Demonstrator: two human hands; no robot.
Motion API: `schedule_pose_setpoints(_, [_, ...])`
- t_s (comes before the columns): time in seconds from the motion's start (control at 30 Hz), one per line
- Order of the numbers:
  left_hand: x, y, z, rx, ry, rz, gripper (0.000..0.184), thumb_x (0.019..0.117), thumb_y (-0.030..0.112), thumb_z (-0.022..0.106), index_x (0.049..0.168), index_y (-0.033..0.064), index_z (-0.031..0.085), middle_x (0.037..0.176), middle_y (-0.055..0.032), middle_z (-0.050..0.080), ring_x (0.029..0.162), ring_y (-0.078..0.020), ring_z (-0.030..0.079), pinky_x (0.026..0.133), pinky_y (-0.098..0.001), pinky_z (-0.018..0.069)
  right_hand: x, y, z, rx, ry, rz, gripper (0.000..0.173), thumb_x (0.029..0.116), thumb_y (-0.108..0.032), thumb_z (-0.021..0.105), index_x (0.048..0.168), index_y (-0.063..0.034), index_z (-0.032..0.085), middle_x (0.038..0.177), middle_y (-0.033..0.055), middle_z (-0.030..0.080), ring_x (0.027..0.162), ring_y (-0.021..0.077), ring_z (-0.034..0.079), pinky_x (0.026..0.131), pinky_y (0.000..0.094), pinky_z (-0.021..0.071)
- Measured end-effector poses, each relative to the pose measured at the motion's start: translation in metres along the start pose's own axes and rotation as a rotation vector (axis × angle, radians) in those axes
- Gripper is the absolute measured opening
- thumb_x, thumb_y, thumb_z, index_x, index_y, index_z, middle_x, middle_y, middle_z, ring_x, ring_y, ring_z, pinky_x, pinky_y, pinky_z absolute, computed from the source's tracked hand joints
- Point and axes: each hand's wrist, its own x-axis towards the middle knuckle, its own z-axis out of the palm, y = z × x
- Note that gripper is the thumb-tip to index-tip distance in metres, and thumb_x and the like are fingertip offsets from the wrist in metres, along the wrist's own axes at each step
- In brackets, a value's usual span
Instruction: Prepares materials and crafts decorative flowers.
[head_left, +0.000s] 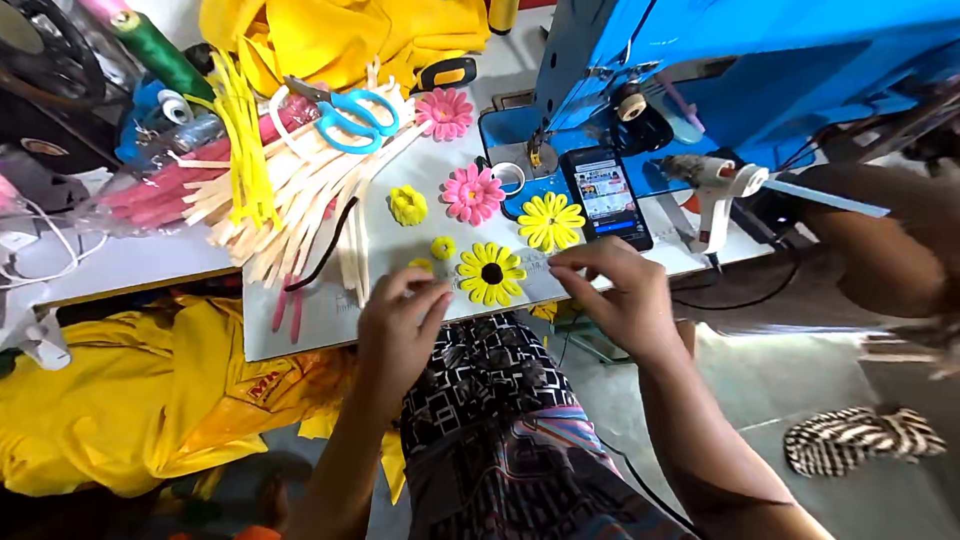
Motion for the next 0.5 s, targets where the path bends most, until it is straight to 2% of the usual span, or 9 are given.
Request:
schedule_pose_setpoints(0.03, [0.004, 0.002, 0.008, 0.020, -0.076, 0.054, 0.019, 0.0965, 0.017, 0.067, 0.105, 0.0042, 0.079, 0.109, -0.0151, 0.071, 0.103, -0.0284, 0.068, 0.089, -0.0432, 0.0565, 0.001, 0.009, 0.004, -0.047, -0.059, -0.055, 0.018, 0.0968, -0.011, 0.063, 0.101, 0.0000, 0.076, 0.104, 0.0127, 0.075, 0.098, 0.0234, 0.069, 0.087, 0.0369, 0.0562])
schedule_pose_setpoints(0.1, [0.008, 0.003, 0.023, 0.074, -0.190, 0.172, 0.025, 0.0998, 0.021, 0.062, 0.113, 0.0066, 0.077, 0.123, -0.0116, 0.071, 0.117, -0.0294, 0.066, 0.097, -0.0485, 0.0535, 0.000, 0.024, 0.014, -0.077, -0.166, -0.164, 0.021, 0.0971, -0.011, 0.059, 0.105, -0.0042, 0.078, 0.114, 0.0123, 0.074, 0.107, 0.0287, 0.068, 0.095, 0.0418, 0.0544])
schedule_pose_setpoints(0.17, [0.009, 0.000, 0.034, 0.102, -0.237, 0.242, 0.029, 0.1024, 0.027, 0.058, 0.119, 0.0101, 0.076, 0.135, -0.0097, 0.067, 0.128, -0.0294, 0.060, 0.103, -0.0507, 0.0485, -0.003, 0.034, 0.023, -0.072, -0.228, -0.237, 0.026, 0.0977, -0.011, 0.056, 0.110, -0.0083, 0.079, 0.120, 0.0100, 0.073, 0.108, 0.0291, 0.067, 0.094, 0.0424, 0.0537])
schedule_pose_setpoints(0.2, [0.010, -0.002, 0.037, 0.108, -0.244, 0.255, 0.030, 0.1027, 0.028, 0.058, 0.120, 0.0108, 0.076, 0.136, -0.0093, 0.066, 0.130, -0.0294, 0.059, 0.105, -0.0507, 0.0472, -0.004, 0.036, 0.027, -0.071, -0.243, -0.258, 0.027, 0.0979, -0.011, 0.056, 0.111, -0.0092, 0.079, 0.121, 0.0092, 0.073, 0.109, 0.0290, 0.067, 0.093, 0.0423, 0.0538])
schedule_pose_setpoints(0.4, [0.016, -0.015, 0.041, 0.108, -0.292, 0.303, 0.031, 0.1018, 0.029, 0.057, 0.119, 0.0112, 0.076, 0.131, -0.0100, 0.068, 0.128, -0.0281, 0.060, 0.104, -0.0491, 0.0469, 0.000, 0.044, 0.035, -0.118, -0.291, -0.345, 0.026, 0.0990, -0.012, 0.056, 0.112, -0.0113, 0.079, 0.123, 0.0065, 0.073, 0.107, 0.0269, 0.067, 0.087, 0.0408, 0.0538])
schedule_pose_setpoints(0.5, [0.018, -0.019, 0.040, 0.141, -0.296, 0.335, 0.032, 0.1030, 0.030, 0.055, 0.119, 0.0133, 0.076, 0.131, -0.0075, 0.069, 0.127, -0.0256, 0.061, 0.104, -0.0483, 0.0468, 0.004, 0.046, 0.036, -0.129, -0.315, -0.375, 0.026, 0.0996, -0.011, 0.055, 0.112, -0.0113, 0.078, 0.122, 0.0067, 0.073, 0.106, 0.0268, 0.068, 0.087, 0.0404, 0.0546])
